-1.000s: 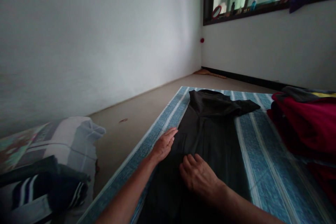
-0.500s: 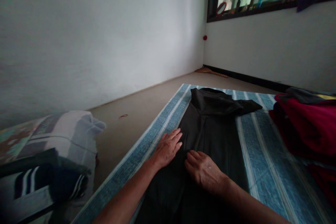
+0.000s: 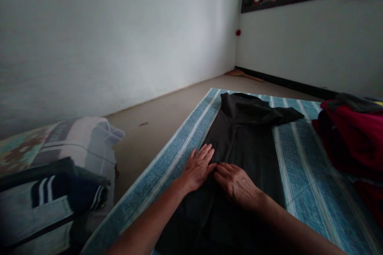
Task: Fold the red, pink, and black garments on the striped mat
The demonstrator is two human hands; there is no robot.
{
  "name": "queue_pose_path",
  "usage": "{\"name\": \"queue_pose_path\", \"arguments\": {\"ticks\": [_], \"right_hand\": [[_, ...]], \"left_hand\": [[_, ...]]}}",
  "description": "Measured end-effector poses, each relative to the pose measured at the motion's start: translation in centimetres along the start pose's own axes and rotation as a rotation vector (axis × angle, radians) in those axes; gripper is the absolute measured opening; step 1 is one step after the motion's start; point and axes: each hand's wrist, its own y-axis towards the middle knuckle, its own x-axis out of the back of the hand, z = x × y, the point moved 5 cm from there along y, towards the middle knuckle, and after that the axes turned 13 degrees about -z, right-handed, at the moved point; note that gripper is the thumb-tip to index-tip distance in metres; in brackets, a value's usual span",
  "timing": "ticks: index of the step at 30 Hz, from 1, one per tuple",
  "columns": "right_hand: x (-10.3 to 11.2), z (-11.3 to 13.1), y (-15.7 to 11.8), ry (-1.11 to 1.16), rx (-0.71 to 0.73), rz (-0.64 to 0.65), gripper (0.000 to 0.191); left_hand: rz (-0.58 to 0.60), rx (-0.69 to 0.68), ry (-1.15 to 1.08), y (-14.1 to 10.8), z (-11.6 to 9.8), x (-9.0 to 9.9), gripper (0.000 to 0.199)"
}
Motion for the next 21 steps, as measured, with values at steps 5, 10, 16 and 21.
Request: {"name": "queue_pose_path", "arguments": {"ticks": [5,10,16,21], "right_hand": [[-0.1,-0.2,0.0,0.024,-0.023,-0.014,0.023],[-0.1,-0.4,0.0,0.045,-0.044,-0.057,0.026],[0.7,-0.5,0.7,0.036,-0.086,-0.122,0.023],[0.5,-0.5,0.9,0.019,-0.118,-0.220,0.031]], "left_hand": [[-0.063,-0.040,0.010,-0.6,-0.4,-0.2,0.043],[-0.063,-0.020,-0.063,-0.4,-0.1,0.3,0.040],[-0.162,0.020,-0.124,-2.5,-2.1,4.0,0.040],[-0.148,0.157,0.017,-5.9,-4.2,4.4,0.047]]}}
